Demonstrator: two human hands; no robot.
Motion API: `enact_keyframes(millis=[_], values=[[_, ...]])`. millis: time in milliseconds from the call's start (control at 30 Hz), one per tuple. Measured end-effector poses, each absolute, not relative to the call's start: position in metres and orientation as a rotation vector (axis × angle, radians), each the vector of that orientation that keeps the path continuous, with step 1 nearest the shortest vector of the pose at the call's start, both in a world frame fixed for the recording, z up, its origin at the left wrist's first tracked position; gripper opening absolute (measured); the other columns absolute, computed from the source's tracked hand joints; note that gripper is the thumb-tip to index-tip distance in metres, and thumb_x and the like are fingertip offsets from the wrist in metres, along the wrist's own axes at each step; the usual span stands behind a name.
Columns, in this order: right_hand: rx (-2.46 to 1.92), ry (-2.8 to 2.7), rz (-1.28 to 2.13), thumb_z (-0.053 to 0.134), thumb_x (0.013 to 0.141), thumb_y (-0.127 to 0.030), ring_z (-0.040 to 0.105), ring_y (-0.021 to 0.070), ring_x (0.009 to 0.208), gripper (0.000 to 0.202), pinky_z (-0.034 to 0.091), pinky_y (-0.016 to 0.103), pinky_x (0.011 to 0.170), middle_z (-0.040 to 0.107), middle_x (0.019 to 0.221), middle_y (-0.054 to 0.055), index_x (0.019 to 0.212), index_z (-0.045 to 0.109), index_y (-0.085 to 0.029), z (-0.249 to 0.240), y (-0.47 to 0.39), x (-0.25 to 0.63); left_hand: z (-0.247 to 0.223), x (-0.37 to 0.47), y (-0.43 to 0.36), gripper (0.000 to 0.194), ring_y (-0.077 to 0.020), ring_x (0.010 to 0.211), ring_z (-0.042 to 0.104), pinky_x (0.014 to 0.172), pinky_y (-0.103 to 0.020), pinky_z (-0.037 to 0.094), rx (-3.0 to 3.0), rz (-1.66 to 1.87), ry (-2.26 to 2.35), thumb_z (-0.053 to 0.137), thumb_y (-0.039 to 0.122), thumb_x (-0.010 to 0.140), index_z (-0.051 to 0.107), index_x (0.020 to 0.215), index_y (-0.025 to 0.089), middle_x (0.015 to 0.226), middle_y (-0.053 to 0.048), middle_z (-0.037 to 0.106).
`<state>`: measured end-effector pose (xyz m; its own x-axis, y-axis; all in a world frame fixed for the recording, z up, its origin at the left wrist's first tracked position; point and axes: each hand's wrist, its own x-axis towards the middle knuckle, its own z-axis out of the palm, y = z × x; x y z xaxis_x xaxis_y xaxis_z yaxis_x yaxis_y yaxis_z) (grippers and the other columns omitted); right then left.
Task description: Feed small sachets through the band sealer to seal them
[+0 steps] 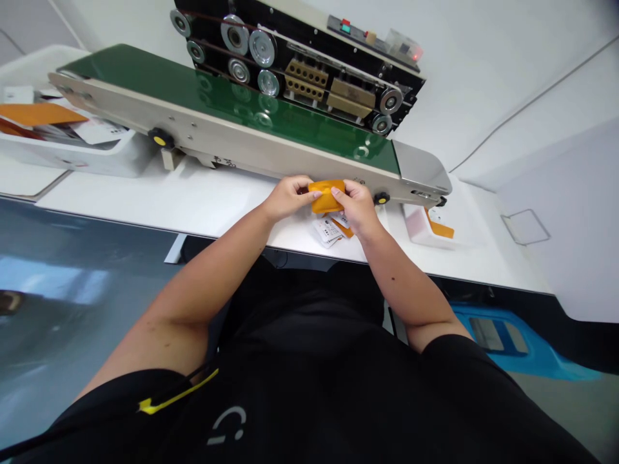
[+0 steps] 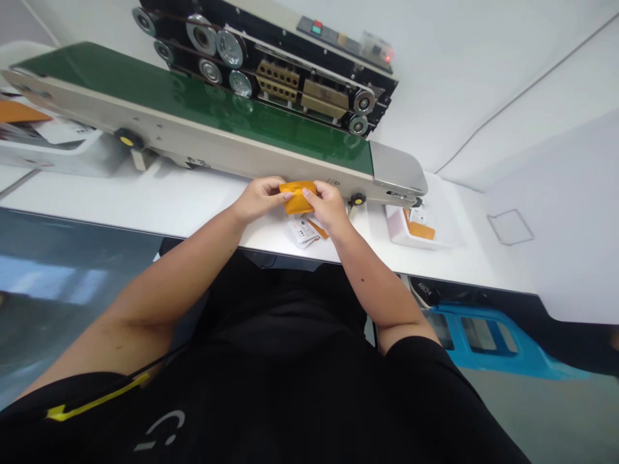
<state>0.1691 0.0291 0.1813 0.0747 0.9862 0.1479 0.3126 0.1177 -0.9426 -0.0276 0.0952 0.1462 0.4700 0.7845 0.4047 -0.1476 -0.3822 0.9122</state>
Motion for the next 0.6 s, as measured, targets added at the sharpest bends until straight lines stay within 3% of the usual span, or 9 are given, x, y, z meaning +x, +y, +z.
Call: enact_keyframes(millis=[167,367,600], values=[[-1.363,-1.400,0.811,0.068,0.087,-0.067,0.055,0.0154,0.056,0.045,0.047,0.031,0.053,0.062,0.069,-0.001,0.102,0.068,-0.025,0.177,0.028,0.174,0.146,-0.026,0.098,0.049,-0.0123,0.067,0.059,0.063,-0.025,0.046,1.515,1.241,0.530,0.086,0.061,0.076,0.065,0.079,0.016,0.074,-0.001,0.065],[-1.399,-1.573,0.670,0.071,0.087,-0.051,0.056,0.0155,0.060,0.029,0.047,0.032,0.059,0.059,0.074,0.001,0.083,0.069,-0.023,0.195,0.024,0.183,0.149,-0.026,0.095,0.052,-0.0140,0.077,0.064,0.071,-0.026,0.051,1.544,1.174,0.501,0.089,0.058,0.073,0.070,0.095,0.015,0.089,-0.005,0.071],[-1.439,-1.991,0.396,0.065,0.087,-0.026,0.053,0.0191,0.077,0.020,0.043,0.036,0.074,0.057,0.078,0.002,0.069,0.059,-0.022,0.217,0.018,0.176,0.149,-0.027,0.093,0.048,-0.0138,0.076,0.061,0.068,-0.027,0.048,1.667,1.119,0.476,0.087,0.060,0.075,0.071,0.085,0.015,0.086,-0.005,0.068]])
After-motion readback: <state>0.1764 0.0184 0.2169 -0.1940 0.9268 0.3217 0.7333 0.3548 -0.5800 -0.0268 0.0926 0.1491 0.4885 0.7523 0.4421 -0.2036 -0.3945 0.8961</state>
